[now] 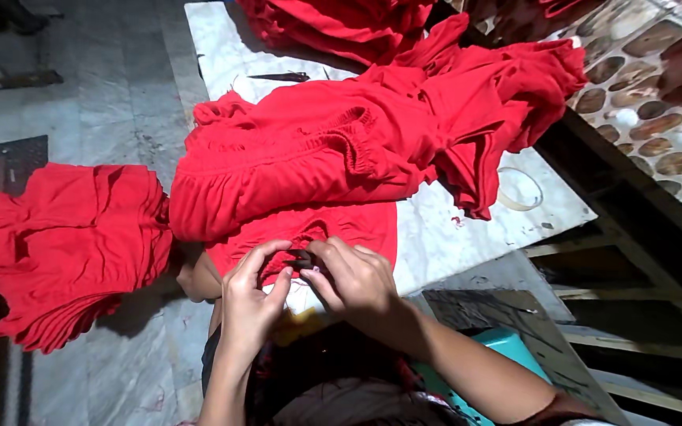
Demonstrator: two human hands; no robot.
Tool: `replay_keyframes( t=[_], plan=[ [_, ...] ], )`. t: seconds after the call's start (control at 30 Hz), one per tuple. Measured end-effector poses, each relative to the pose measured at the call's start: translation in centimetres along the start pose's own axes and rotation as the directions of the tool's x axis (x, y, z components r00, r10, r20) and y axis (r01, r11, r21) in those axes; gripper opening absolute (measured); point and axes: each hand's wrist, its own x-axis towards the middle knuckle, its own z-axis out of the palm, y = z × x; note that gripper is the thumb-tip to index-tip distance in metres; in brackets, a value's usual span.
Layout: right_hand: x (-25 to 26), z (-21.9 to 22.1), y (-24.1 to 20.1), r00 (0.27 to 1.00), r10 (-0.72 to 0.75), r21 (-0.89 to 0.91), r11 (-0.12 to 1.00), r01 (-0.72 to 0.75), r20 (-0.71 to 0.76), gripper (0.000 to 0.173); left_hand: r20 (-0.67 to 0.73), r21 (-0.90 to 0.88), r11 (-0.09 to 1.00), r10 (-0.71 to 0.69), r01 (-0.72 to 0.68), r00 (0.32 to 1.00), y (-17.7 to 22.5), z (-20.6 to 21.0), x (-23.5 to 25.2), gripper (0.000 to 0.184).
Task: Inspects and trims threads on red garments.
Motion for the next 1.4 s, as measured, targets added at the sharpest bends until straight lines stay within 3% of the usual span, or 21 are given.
replay_keyframes(
  t=[0.13, 0.3, 0.43, 0.67, 1.0, 1.17, 1.27, 1.33, 1.4],
  plan=[
    [-0.3, -0.4, 0.1, 0.997, 0.038, 0.251, 0.968, -0.020, -0.065, 0.025, -0.006, -0.049, 0.999, -0.002, 0.001, 1.000, -0.2, -0.1, 0.0, 0.027],
    [-0.7, -0.5, 0.7, 0.998, 0.019, 0.210, 0.978, -0.004, -0.066, 0.022, -0.035, -0.016, 0.999, 0.030, -0.031, 0.999, -0.6, 0.2, 0.2, 0.017],
    [-1.1, -0.2, 0.7, 0.999, 0.022, 0.189, 0.982, -0.014, -0.040, 0.024, -0.121, -0.191, 0.981, 0.003, -0.026, 0.993, -0.5, 0.3, 0.1, 0.003],
    [-1.0, 0.8, 0.7, 1.000, -0.009, 0.091, 0.996, 0.010, -0.011, 0.027, 0.039, -0.348, 0.935, -0.051, 0.061, 0.998, 0.3, -1.2, -0.4, 0.011],
    [-0.6, 1.1, 1.2, 0.986, -0.143, 0.022, 0.989, 0.146, -0.085, 0.023, 0.068, -0.344, 0.938, -0.026, 0.048, 0.997, 0.2, -1.0, -0.4, 0.016],
    [0.1, 1.2, 1.0, 0.984, -0.131, -0.003, 0.991, 0.132, -0.122, 0.020, 0.058, -0.337, 0.941, 0.008, 0.012, 0.998, 0.2, -1.0, -0.4, 0.018],
    [-0.3, 0.9, 2.3, 0.991, -0.049, 0.050, 0.997, 0.056, -0.120, 0.027, 0.019, -0.193, 0.981, 0.041, -0.036, 0.999, -0.4, -1.6, -1.3, 0.032],
    [-0.8, 0.3, 3.6, 1.000, 0.024, 0.056, 0.998, -0.025, 0.013, 0.046, -0.052, 0.079, 0.997, 0.030, -0.026, 0.998, -1.1, -2.0, -2.5, 0.047],
    [-1.2, -0.3, 4.9, 0.992, 0.061, 0.076, 0.995, -0.070, 0.113, 0.044, -0.107, 0.281, 0.958, -0.021, 0.050, 0.994, -2.3, -2.5, -3.8, 0.065]
  ],
)
